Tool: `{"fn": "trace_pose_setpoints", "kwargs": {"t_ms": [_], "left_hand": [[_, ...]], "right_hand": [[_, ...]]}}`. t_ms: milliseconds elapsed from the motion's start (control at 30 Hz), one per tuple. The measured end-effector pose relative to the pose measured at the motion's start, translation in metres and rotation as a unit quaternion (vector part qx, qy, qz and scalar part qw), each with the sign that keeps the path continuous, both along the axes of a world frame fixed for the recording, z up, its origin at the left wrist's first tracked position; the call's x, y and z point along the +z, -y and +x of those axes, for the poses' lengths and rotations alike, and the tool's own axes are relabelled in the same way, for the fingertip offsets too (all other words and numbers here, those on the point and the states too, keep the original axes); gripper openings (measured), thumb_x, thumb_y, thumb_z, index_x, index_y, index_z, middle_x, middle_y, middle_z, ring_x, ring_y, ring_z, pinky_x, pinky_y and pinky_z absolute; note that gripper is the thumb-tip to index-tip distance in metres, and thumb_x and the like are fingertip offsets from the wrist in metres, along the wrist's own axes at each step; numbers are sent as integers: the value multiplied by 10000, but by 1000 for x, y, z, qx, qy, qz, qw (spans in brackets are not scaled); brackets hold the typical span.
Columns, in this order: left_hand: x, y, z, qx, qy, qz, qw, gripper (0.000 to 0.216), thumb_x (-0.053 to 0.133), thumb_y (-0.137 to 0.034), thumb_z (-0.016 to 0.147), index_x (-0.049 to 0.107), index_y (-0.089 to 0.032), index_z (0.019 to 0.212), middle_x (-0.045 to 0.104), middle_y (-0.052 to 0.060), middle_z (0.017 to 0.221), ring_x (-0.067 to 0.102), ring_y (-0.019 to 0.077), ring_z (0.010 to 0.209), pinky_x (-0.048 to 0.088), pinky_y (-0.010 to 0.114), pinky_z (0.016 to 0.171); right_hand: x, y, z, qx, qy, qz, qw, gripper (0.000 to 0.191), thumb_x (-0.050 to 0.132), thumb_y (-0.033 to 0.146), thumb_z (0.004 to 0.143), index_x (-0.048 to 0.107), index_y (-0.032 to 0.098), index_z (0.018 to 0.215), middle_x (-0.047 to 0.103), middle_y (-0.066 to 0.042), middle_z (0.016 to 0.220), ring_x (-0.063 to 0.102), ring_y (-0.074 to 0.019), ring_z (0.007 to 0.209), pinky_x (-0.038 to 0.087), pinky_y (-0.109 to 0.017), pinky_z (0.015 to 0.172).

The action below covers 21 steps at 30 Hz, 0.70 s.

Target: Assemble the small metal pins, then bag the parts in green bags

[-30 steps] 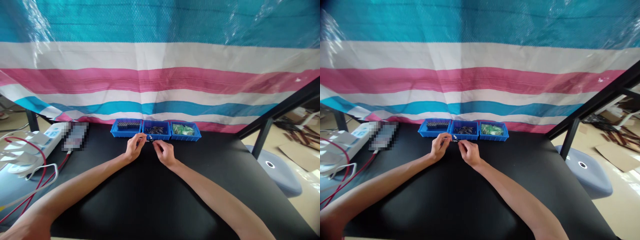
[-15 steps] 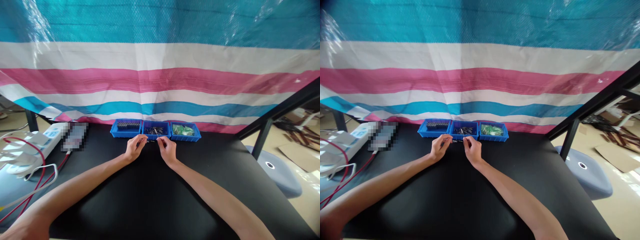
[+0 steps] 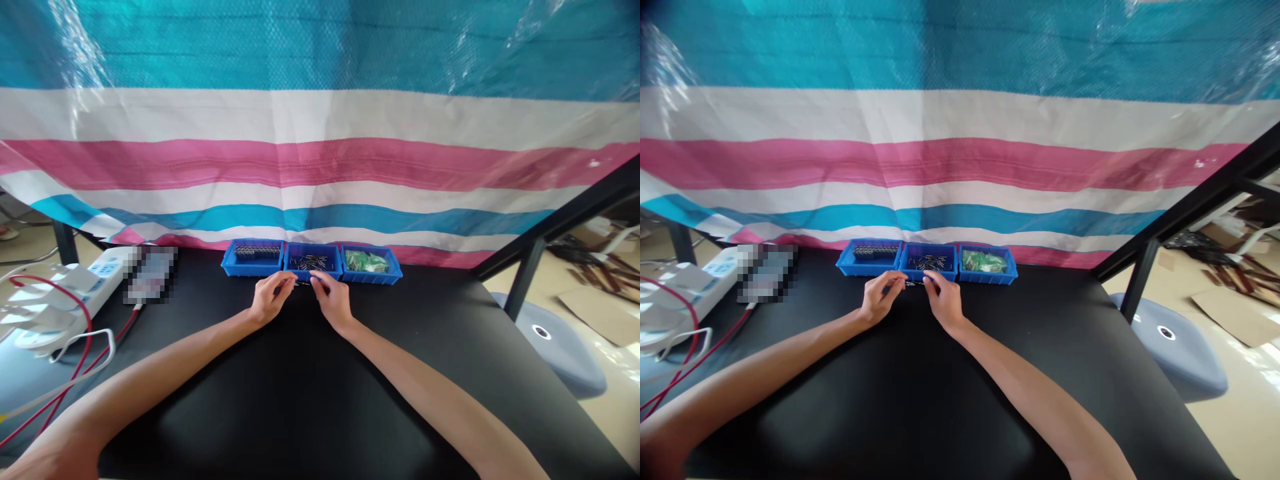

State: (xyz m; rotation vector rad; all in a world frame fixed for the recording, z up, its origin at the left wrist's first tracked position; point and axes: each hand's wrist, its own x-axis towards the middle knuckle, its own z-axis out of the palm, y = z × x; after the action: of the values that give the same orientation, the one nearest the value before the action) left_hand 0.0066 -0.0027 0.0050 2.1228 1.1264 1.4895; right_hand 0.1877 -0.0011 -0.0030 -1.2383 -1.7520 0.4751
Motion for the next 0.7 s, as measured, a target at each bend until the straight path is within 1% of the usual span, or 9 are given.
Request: {"fn": "trace_pose_setpoints", "kwargs": {"t_ms": [100,200,267,367,467,567,700], "left_hand": [[0,0,0,2,0,3,1000,159,509,-261,910,634,-168,943,647,20,729,616,107,620,504,208,645],[0,1,0,7,3,5,1000,155,508,-249,910,633,-165,947,645,18,722,613,105,615,502,208,643],[0,1,0,8,4,6,1000,156,509,-250,909,634,-165,947,648,20,728,610,103,611,500,207,638],[0,1,0,6,4,4,1000,165,507,-261,911,635,-164,948,653,25,739,605,103,606,499,210,635],[0,1,0,7,4,1,1000,166,509,-264,909,637,-164,946,651,26,734,605,107,604,501,214,636],[0,1,0,6,6,3,1000,159,513,-262,907,638,-170,945,648,22,725,605,109,599,500,216,627],[0,1,0,12,-3,3,1000,166,506,-263,911,640,-171,945,638,20,711,596,108,592,496,215,620]], "right_hand": [[-5,0,-4,28,113,13,993,264,484,277,907,680,197,1064,695,-26,725,637,-156,629,480,-249,640],[-8,1,-7,19,218,0,976,280,509,227,882,659,211,1117,722,-49,851,670,-184,738,488,-268,674],[-8,1,-9,10,260,-12,965,298,511,228,883,641,218,1151,725,-62,908,679,-194,770,486,-273,667],[-7,2,-10,0,283,-22,959,284,498,234,899,634,227,1149,723,-67,939,684,-201,785,473,-276,649],[-7,3,-9,-18,286,-24,958,204,486,226,909,666,233,1005,724,-51,889,682,-196,760,441,-265,610],[-8,3,-8,-34,291,-29,956,170,483,217,913,649,230,880,718,-39,816,673,-179,708,394,-251,567],[-9,4,-7,-47,289,-33,956,159,456,202,926,602,220,866,704,-35,759,656,-178,640,347,-253,534]]}}
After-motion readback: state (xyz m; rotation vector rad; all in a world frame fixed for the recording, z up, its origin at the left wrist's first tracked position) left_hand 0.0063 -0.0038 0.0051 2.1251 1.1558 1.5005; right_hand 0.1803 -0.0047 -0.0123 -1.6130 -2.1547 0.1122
